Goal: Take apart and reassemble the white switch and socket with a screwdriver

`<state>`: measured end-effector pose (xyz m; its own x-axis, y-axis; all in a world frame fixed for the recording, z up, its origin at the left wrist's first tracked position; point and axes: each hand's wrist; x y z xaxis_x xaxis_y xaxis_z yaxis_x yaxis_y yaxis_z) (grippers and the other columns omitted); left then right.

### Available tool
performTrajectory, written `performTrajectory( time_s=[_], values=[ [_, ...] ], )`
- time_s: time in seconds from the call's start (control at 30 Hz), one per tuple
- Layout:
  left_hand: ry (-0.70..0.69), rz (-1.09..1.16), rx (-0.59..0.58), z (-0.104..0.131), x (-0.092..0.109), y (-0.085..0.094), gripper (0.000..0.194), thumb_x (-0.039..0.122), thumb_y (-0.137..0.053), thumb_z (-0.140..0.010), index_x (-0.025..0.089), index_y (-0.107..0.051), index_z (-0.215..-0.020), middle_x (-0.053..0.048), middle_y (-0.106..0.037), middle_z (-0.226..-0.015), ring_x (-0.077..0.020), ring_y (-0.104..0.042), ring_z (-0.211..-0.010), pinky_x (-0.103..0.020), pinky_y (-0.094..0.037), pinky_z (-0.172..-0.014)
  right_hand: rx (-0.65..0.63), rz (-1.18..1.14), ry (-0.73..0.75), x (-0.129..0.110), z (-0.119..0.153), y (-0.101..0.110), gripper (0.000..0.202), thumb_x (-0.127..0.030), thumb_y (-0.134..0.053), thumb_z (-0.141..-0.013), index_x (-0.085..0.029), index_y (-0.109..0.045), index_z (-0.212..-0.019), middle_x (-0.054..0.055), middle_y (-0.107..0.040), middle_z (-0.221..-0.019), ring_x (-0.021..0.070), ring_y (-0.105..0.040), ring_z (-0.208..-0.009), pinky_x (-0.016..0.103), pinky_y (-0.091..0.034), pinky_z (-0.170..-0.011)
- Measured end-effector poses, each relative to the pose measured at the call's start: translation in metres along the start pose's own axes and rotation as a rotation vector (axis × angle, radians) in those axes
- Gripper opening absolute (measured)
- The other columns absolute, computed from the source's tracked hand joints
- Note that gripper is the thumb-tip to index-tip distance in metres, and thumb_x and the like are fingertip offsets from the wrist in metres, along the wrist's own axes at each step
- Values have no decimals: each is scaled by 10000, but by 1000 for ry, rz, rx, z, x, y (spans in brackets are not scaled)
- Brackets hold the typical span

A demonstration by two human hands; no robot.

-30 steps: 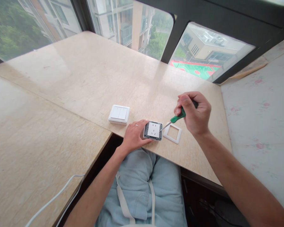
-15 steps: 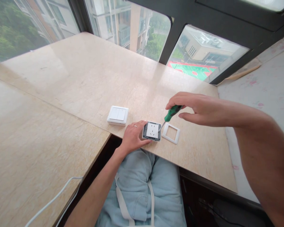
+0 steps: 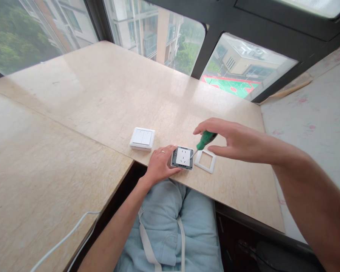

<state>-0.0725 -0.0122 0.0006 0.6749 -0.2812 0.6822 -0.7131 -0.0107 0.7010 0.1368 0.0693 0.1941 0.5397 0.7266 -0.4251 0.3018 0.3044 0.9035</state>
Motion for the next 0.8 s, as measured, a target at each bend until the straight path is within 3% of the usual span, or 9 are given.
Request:
performTrajectory(
  time_s=[0.07, 0.17, 0.27, 0.47, 0.8],
  values=[
    [4, -8, 2, 0, 0, 0, 826, 458, -846, -718, 279, -458, -1425, -92, -558, -1471, -328, -522, -1332, -477, -413, -1077, 14, 4, 3, 1, 3, 0, 418, -405, -754, -815, -288, -650, -1202, 63, -737, -1117, 255, -691, -924, 369, -533, -766],
    [5, -14, -1, 0, 0, 0, 821, 462, -845, -720, 263, -462, -1418, -95, -557, -1473, -327, -522, -1330, -480, -412, -1077, 191, 175, -166, 0, 3, -6, 402, -527, -732, -829, -251, -669, -1114, 47, -731, -785, 238, -659, -687, 320, -448, -585],
    [1, -7, -3, 0, 0, 0, 821, 466, -839, -724, 268, -458, -1424, -92, -550, -1481, -326, -520, -1333, -481, -411, -1082, 236, 299, -236, -2, 2, -10, 297, -539, -643, -901, -243, -663, -910, -5, -602, -547, 184, -538, -504, 285, -308, -505],
    [3, -10, -1, 0, 0, 0, 805, 460, -831, -732, 277, -463, -1424, -93, -549, -1482, -330, -517, -1340, -483, -408, -1090, 176, 301, -213, -4, 8, -5, 196, -404, -594, -942, -248, -624, -826, -10, -641, -612, 151, -492, -487, 293, -277, -517],
    [-5, -21, 0, 0, -1, -2, 813, 463, -836, -730, 267, -459, -1422, -93, -555, -1476, -323, -520, -1336, -477, -405, -1095, 105, 274, -297, -12, 12, 3, 196, -380, -532, -970, -236, -616, -867, 11, -694, -696, 172, -537, -576, 302, -326, -566]
  ],
)
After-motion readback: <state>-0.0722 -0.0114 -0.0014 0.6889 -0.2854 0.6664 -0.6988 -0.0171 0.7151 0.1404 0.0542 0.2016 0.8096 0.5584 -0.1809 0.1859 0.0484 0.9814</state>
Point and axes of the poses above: each hand's wrist, its own z-axis away from the middle knuckle, its own y-axis out of the back of the hand, x = y × z
